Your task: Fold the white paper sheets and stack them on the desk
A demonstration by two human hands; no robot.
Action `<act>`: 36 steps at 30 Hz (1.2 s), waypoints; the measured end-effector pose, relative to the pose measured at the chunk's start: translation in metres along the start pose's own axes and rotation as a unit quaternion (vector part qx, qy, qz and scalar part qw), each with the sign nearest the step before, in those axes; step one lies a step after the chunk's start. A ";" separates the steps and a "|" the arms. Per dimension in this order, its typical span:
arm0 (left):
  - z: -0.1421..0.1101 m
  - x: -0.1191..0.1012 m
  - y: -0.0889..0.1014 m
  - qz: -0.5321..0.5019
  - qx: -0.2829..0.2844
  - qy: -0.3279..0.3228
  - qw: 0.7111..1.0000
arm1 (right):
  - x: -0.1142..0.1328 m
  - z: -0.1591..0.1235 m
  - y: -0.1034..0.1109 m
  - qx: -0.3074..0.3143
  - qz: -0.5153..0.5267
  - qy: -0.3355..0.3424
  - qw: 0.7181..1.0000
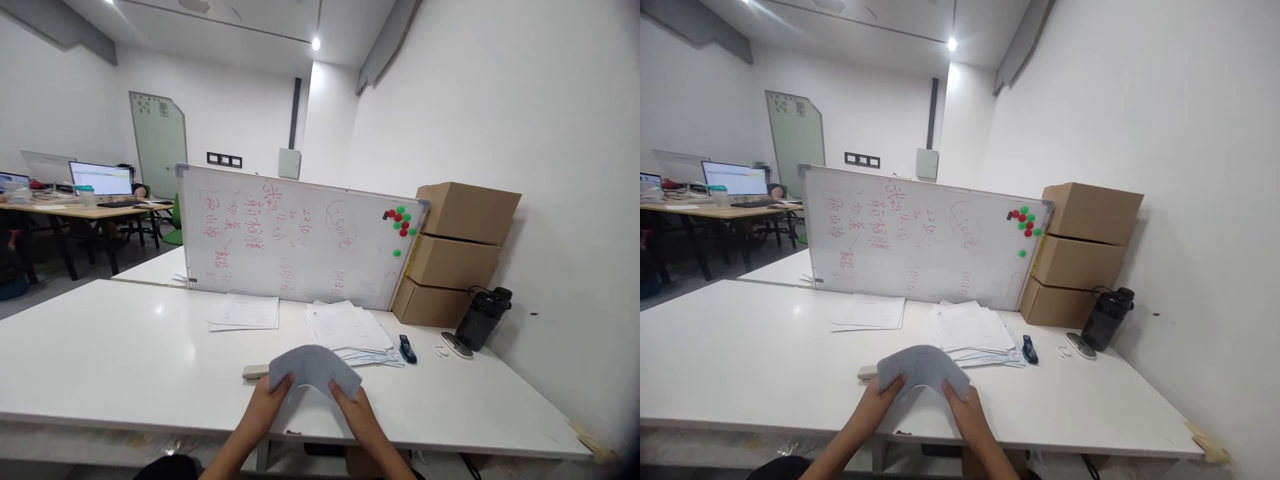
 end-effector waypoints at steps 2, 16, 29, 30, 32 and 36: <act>0.001 0.003 -0.001 -0.005 -0.001 -0.001 1.000 | -0.003 -0.001 -0.002 -0.005 0.005 -0.004 1.000; 0.009 0.019 0.009 0.036 0.014 0.010 0.999 | -0.026 0.006 -0.003 -0.037 -0.048 -0.065 0.996; 0.009 0.026 0.009 -0.046 0.021 0.009 0.999 | -0.042 0.004 0.002 -0.054 0.024 -0.080 0.995; 0.009 0.025 0.008 -0.043 0.020 0.012 0.999 | -0.042 0.004 0.002 -0.049 0.034 -0.080 0.995; 0.008 0.025 0.008 -0.032 0.024 0.017 0.999 | -0.044 0.005 0.003 -0.043 0.069 -0.074 0.994; 0.007 0.024 0.007 -0.016 0.040 0.023 0.999 | -0.044 0.007 0.003 -0.044 0.153 -0.039 0.986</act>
Point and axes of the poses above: each hand's wrist, its own z-axis towards the middle knuckle, its own y-axis out of the back of the hand, x = y × z, the point moved 4 cm from there along z, towards the middle knuckle, and after that the axes turned 4 degrees about -z, right-handed, at the moved point
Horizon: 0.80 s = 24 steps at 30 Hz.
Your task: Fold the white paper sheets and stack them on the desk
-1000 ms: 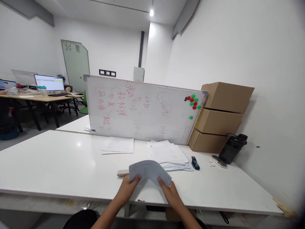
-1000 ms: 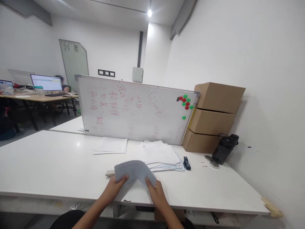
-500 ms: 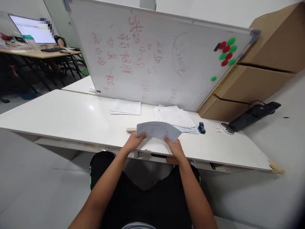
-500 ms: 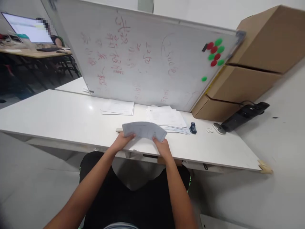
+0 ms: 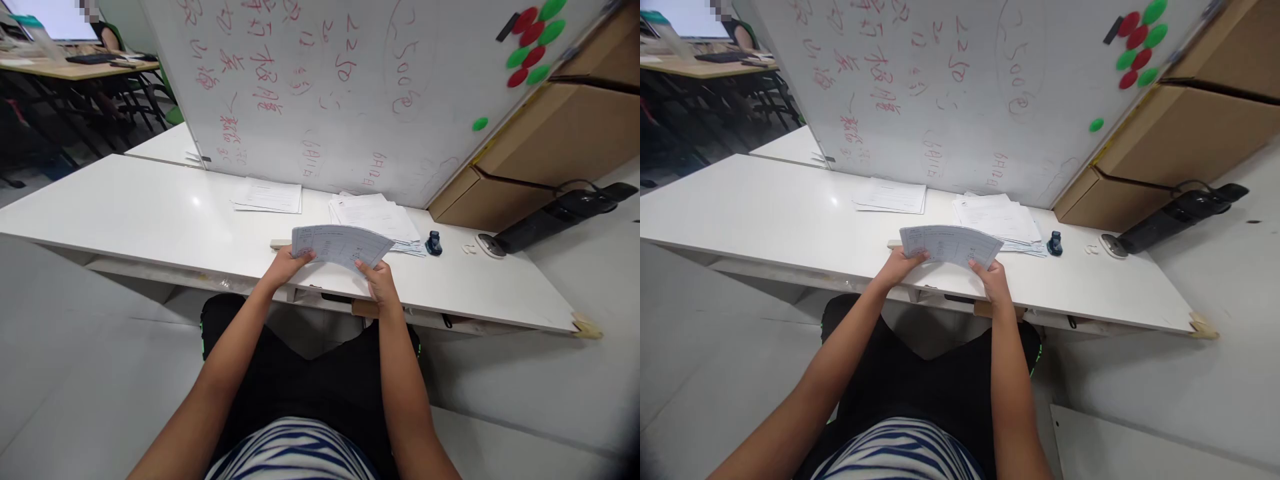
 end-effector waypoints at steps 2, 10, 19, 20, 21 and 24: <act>0.000 0.000 0.000 0.000 0.002 -0.004 1.000 | -0.001 0.001 0.000 -0.005 0.016 0.004 1.000; 0.003 0.000 -0.001 0.000 -0.002 -0.036 0.999 | -0.006 0.002 0.001 -0.027 0.009 -0.014 1.000; 0.000 -0.002 0.000 -0.030 -0.019 0.003 0.999 | 0.003 -0.003 -0.003 -0.001 0.018 -0.002 1.000; -0.001 -0.002 0.001 -0.029 -0.022 0.005 0.999 | 0.004 -0.003 -0.003 -0.001 0.018 0.000 1.000; -0.001 -0.002 0.001 -0.027 -0.023 0.006 0.999 | 0.005 -0.004 -0.003 -0.001 0.016 0.002 1.000; -0.001 -0.001 0.001 -0.028 -0.020 0.006 0.999 | 0.005 -0.005 -0.003 0.002 0.005 0.001 1.000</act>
Point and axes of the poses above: each hand's wrist, its own z-axis towards the middle knuckle, its own y-axis out of the back of the hand, x = y × z, the point moved 4 cm from there along z, towards the middle knuckle, and after that the axes turned 4 degrees about -z, right-handed, at the moved point
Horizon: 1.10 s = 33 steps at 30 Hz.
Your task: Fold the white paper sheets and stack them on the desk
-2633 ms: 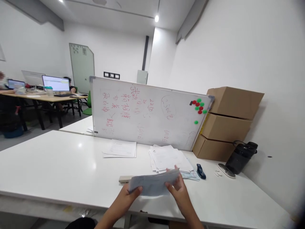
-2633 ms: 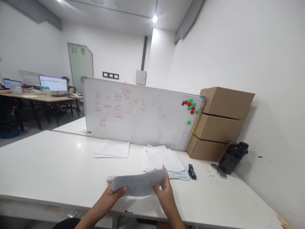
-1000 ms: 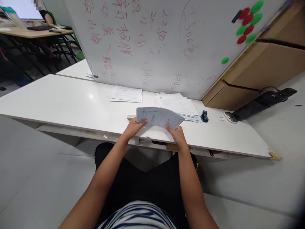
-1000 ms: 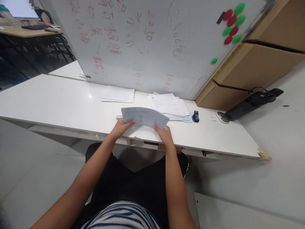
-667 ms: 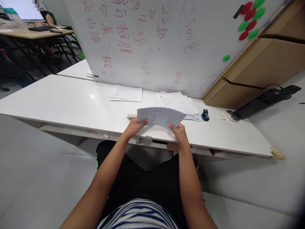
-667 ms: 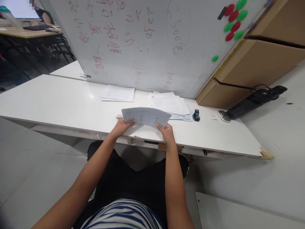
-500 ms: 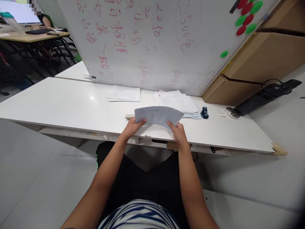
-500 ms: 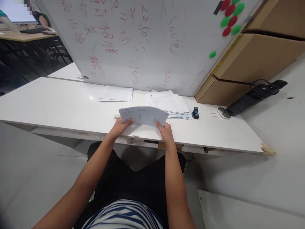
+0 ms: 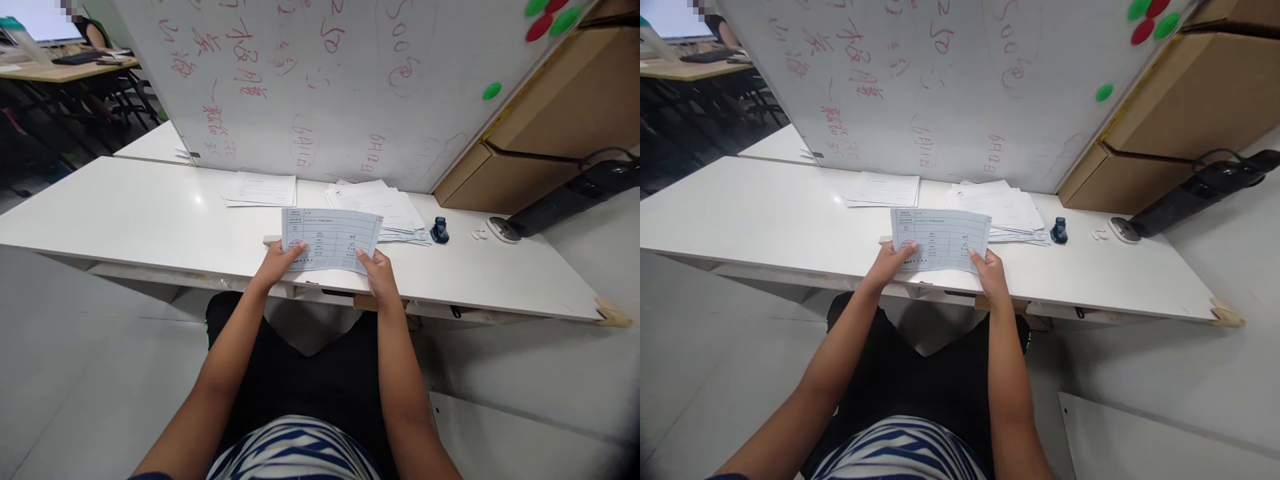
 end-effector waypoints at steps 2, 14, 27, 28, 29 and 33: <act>0.000 0.001 0.000 -0.004 0.002 -0.004 1.000 | 0.000 0.000 0.000 0.004 0.002 -0.002 1.000; -0.002 -0.002 0.002 0.014 -0.091 -0.103 0.990 | -0.002 0.002 0.002 -0.037 -0.003 0.015 0.999; 0.058 -0.059 0.040 0.493 -0.096 -0.185 0.844 | -0.005 -0.001 0.014 -0.243 -0.037 0.030 0.969; 0.067 -0.053 0.038 0.519 -0.073 -0.165 0.836 | -0.005 -0.001 0.015 -0.251 -0.014 0.039 0.967; 0.073 -0.046 0.037 0.537 -0.052 -0.145 0.830 | -0.005 -0.002 0.016 -0.263 0.006 0.047 0.964; 0.083 -0.022 0.032 0.569 -0.021 -0.118 0.813 | 0.000 -0.010 0.028 -0.312 0.018 0.035 0.949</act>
Point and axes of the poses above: each hand's wrist, its own z-axis towards the middle knuckle, its own y-axis out of the back of the hand, x = y × z, the point moved 4 cm from there along z, towards the middle knuckle, and after that the axes turned 4 degrees about -z, right-handed, at the moved point
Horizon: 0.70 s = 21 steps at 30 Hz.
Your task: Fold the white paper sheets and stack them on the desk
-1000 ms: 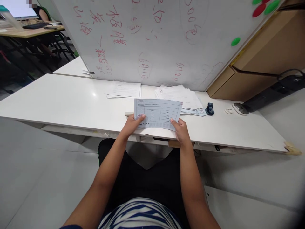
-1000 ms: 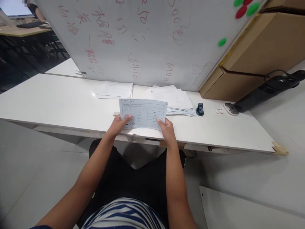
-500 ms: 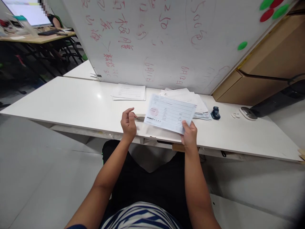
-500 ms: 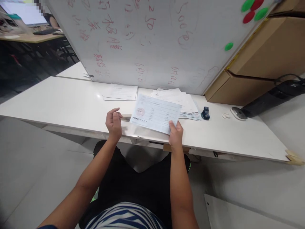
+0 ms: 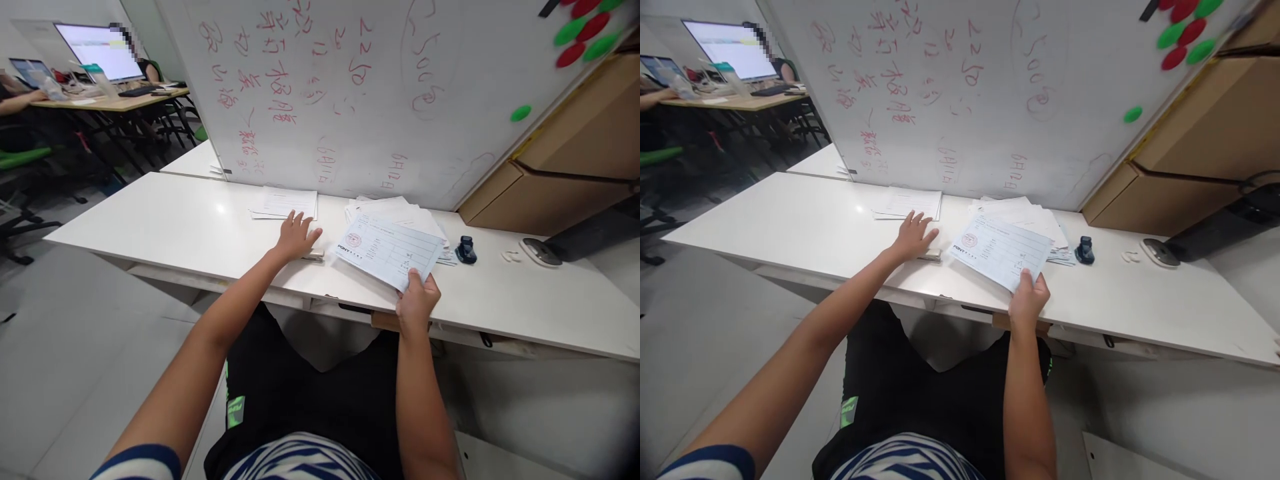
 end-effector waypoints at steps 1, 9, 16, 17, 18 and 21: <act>-0.001 0.000 -0.002 0.004 -0.006 -0.012 1.000 | 0.001 0.001 0.004 0.007 -0.016 -0.016 1.000; 0.001 0.006 -0.006 -0.042 0.009 -0.005 0.999 | -0.003 0.004 -0.002 0.154 -0.152 -0.082 0.973; 0.004 0.007 -0.008 -0.095 0.028 -0.026 0.995 | 0.010 -0.020 -0.055 0.270 -0.209 -0.045 0.939; 0.004 0.007 -0.009 -0.101 0.030 -0.030 0.994 | 0.012 -0.021 -0.059 0.273 -0.213 -0.042 0.937; 0.004 0.007 -0.009 -0.106 0.032 -0.030 0.993 | 0.012 -0.022 -0.061 0.272 -0.214 -0.039 0.938; 0.004 0.008 -0.009 -0.122 0.041 -0.010 0.992 | 0.011 -0.022 -0.061 0.268 -0.204 -0.040 0.941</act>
Point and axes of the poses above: each hand's wrist, its own z-axis towards the middle knuckle, its own y-axis out of the back of the hand, x = y × z, the point moved 4 cm from there along z, towards the middle knuckle, and after that the axes turned 4 degrees about -z, right-handed, at the moved point
